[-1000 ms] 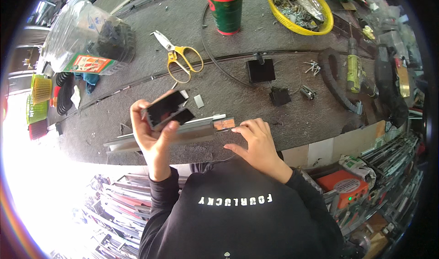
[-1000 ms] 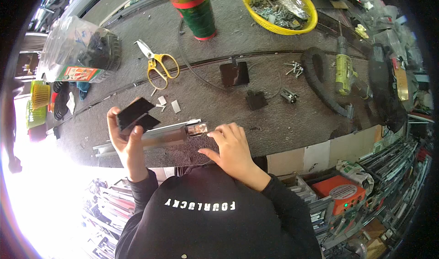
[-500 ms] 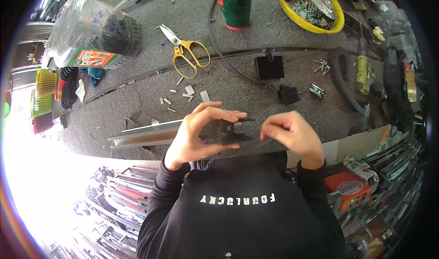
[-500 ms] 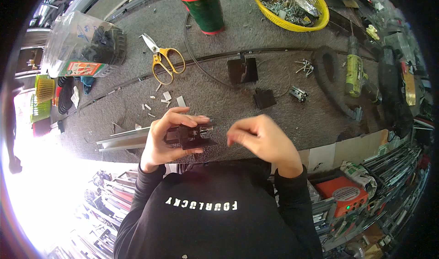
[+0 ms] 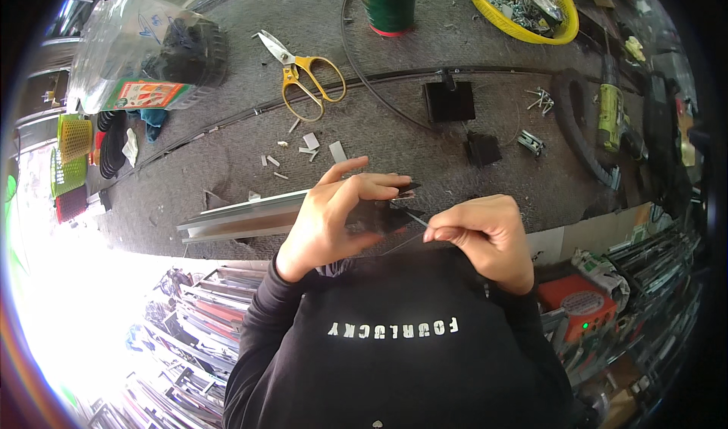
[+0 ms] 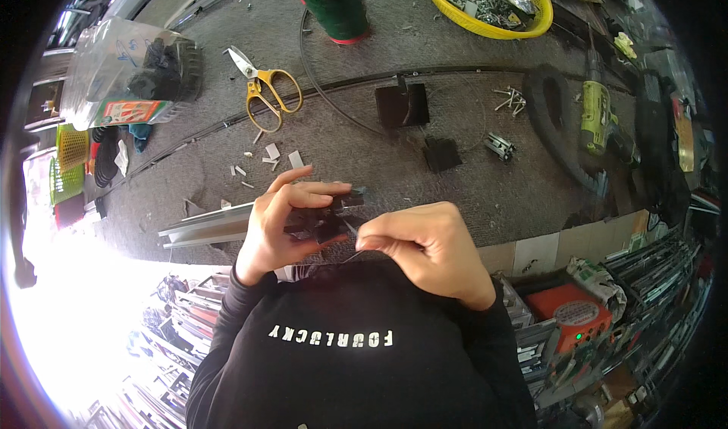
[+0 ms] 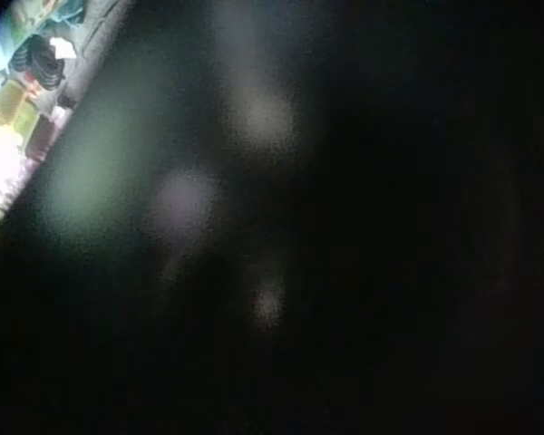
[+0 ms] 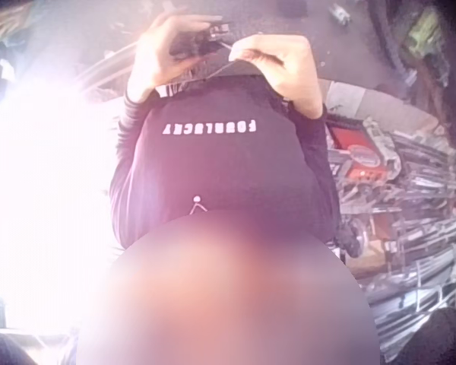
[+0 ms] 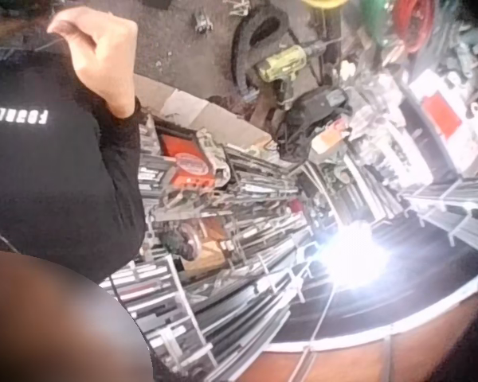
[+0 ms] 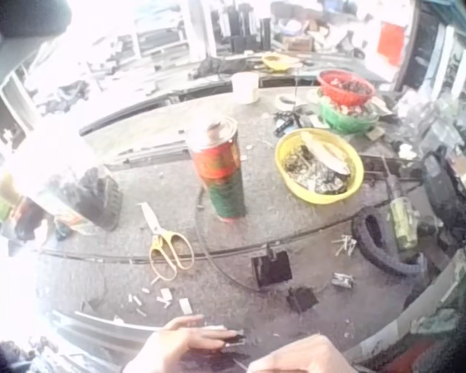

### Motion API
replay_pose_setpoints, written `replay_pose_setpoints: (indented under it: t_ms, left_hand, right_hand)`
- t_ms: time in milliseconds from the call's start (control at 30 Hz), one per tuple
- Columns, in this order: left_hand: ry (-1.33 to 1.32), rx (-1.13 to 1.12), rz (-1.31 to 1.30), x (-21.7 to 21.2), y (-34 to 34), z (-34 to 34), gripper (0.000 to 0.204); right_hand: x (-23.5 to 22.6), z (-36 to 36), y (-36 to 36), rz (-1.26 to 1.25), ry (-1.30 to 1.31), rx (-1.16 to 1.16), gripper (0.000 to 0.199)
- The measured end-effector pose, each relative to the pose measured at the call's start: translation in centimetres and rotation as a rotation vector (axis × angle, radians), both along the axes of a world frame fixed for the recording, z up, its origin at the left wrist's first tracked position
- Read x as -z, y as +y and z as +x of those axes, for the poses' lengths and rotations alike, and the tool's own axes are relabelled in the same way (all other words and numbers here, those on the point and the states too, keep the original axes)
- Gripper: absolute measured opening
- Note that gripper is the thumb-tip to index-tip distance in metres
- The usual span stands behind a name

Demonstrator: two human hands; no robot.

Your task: The person assembles a metal profile with black plastic end caps and a small black box. They use a cordless drill to drive screws into the profile, cut a plastic strip with scissors, and attach components by hand.

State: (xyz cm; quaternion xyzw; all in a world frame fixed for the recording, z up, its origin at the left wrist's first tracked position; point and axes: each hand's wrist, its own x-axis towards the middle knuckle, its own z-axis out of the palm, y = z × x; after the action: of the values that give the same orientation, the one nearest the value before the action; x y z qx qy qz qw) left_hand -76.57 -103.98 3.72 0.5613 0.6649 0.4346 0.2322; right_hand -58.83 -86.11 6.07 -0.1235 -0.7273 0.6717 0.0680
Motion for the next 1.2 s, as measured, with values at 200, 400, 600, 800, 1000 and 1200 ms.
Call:
replay_pose_setpoints:
  t_ms: [200,400,600,800,1000,1200]
  left_hand:
    - [0.142,0.081,-0.046,-0.1,0.4,0.2,0.049]
    - [0.130,0.092,-0.062,-0.4,0.6,0.1,0.046]
    - [0.078,0.083,-0.021,-0.2,0.5,-0.1,0.049]
    - [-0.039,0.033,0.063,-0.2,0.3,-0.3,0.060]
    - [-0.004,0.018,0.049,-0.1,0.4,0.0,0.060]
    - [-0.167,-0.003,0.128,0.2,0.3,-0.1,0.062]
  right_hand:
    - [1.1,-2.4,-2.8,0.080,0.245,-0.010,0.008]
    - [1.9,-2.9,-3.5,0.024,0.402,-0.125,0.008]
    - [1.1,-2.1,-3.0,-0.224,0.302,-0.172,0.011]
    - [0.7,1.1,1.1,-0.111,0.006,-0.064,0.018]
    - [4.8,1.1,-0.9,-0.017,-0.415,0.300,0.042]
    - [6.0,0.5,-3.0,-0.035,-0.267,0.176,0.032]
